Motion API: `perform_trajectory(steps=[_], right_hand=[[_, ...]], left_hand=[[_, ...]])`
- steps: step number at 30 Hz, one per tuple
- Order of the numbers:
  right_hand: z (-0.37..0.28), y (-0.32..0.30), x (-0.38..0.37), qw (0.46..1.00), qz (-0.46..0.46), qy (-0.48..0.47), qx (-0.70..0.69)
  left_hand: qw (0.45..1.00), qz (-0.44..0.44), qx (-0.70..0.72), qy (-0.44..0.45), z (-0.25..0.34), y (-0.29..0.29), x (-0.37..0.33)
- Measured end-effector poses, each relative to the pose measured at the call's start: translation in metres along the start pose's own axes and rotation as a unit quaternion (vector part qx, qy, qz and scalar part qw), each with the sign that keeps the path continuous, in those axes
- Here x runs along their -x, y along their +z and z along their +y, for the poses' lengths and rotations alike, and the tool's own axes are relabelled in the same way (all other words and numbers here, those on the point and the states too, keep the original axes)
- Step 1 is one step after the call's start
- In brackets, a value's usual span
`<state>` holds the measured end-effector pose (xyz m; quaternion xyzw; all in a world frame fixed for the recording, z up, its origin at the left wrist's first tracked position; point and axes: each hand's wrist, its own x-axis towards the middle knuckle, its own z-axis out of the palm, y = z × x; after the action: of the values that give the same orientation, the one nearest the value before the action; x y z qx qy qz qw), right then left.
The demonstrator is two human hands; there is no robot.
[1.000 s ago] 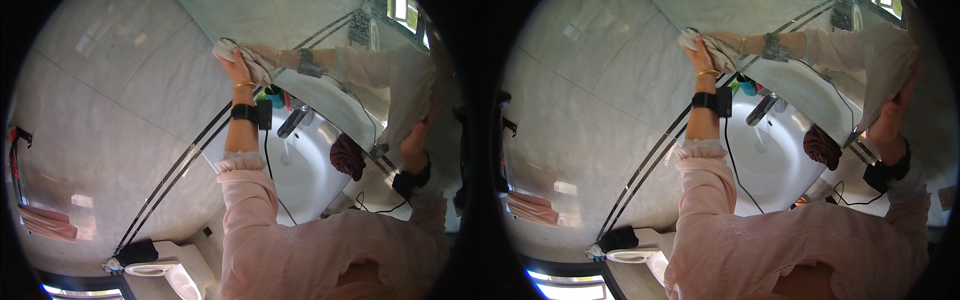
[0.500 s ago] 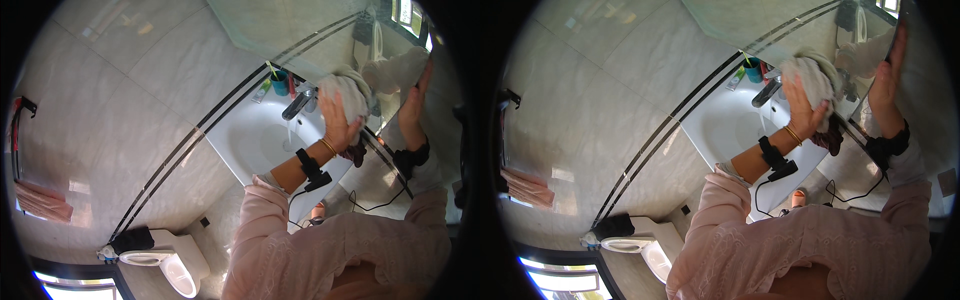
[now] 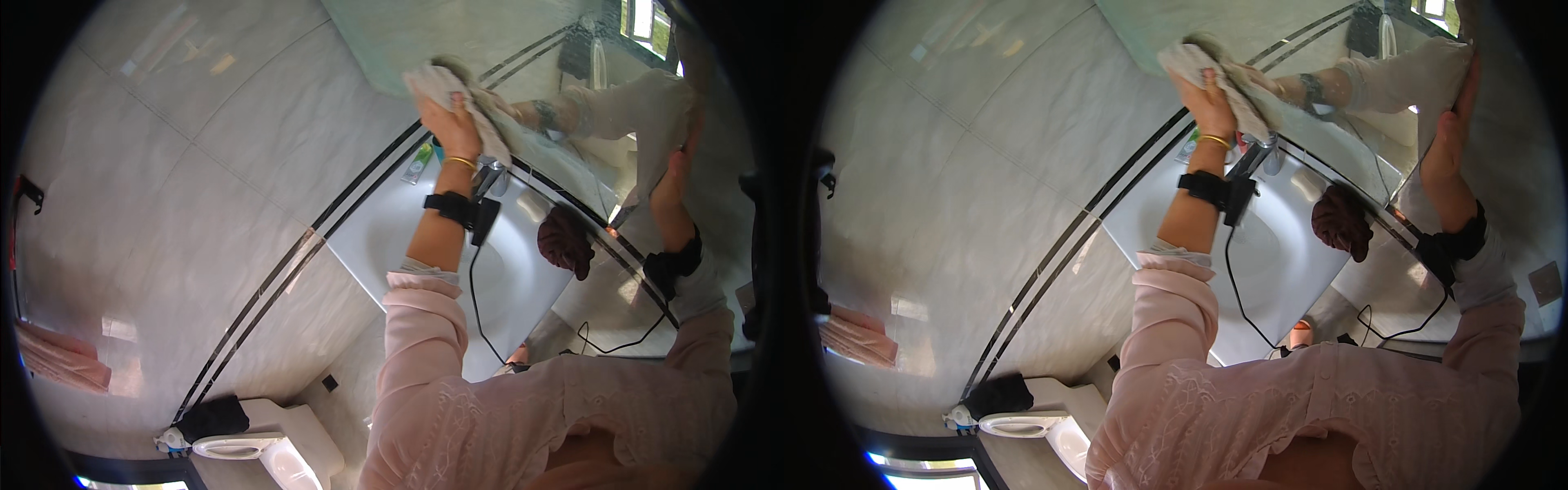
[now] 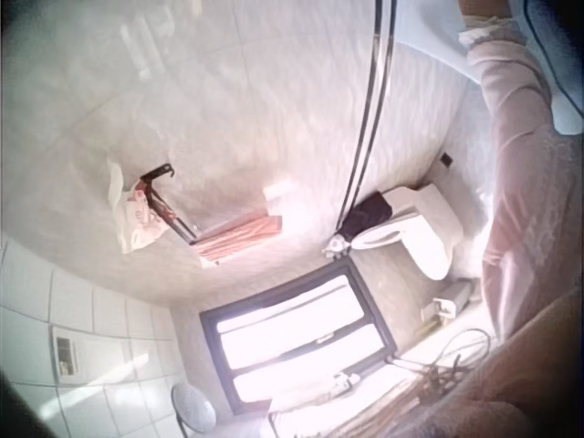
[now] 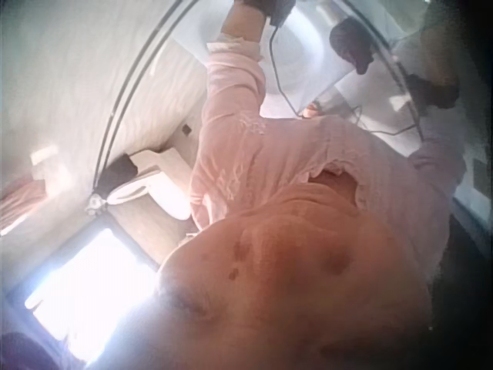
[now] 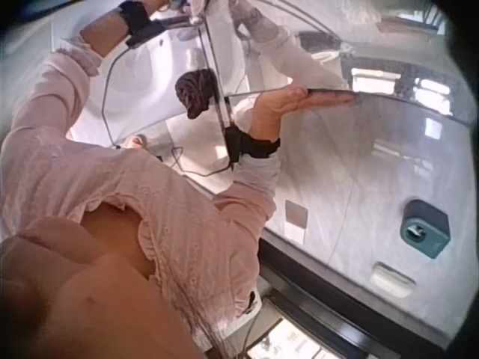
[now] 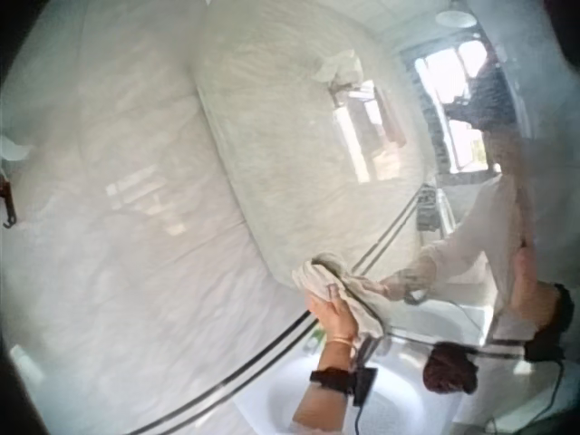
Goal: The person wipes the floor with a cloth, then moves to the bathroom to wash the cloth under running water. They proceed to wipe the sink basin and the mirror above it.
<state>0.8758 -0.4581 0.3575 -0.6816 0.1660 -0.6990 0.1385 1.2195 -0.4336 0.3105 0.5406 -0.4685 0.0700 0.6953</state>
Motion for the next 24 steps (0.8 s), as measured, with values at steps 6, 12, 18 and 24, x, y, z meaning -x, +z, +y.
perform_trajectory(steps=[6, 12, 18, 24], right_hand=[[0.063, -0.067, 0.027, 0.951, -0.018, -0.034, 0.308], [0.004, -0.033, 0.037, 0.968, 0.071, 0.217, -0.107], [-0.044, -0.005, 0.009, 0.968, -0.068, 0.131, -0.203], [-0.025, -0.005, 0.007, 0.976, 0.022, 0.109, -0.185]], left_hand=[[0.982, 0.045, 0.16, -0.093, -0.117, -0.022, -0.077], [0.957, 0.101, 0.238, -0.134, -0.202, -0.023, -0.131], [0.985, 0.134, 0.075, -0.077, -0.151, -0.019, -0.112], [0.991, 0.111, -0.07, 0.021, -0.041, 0.002, -0.045]])
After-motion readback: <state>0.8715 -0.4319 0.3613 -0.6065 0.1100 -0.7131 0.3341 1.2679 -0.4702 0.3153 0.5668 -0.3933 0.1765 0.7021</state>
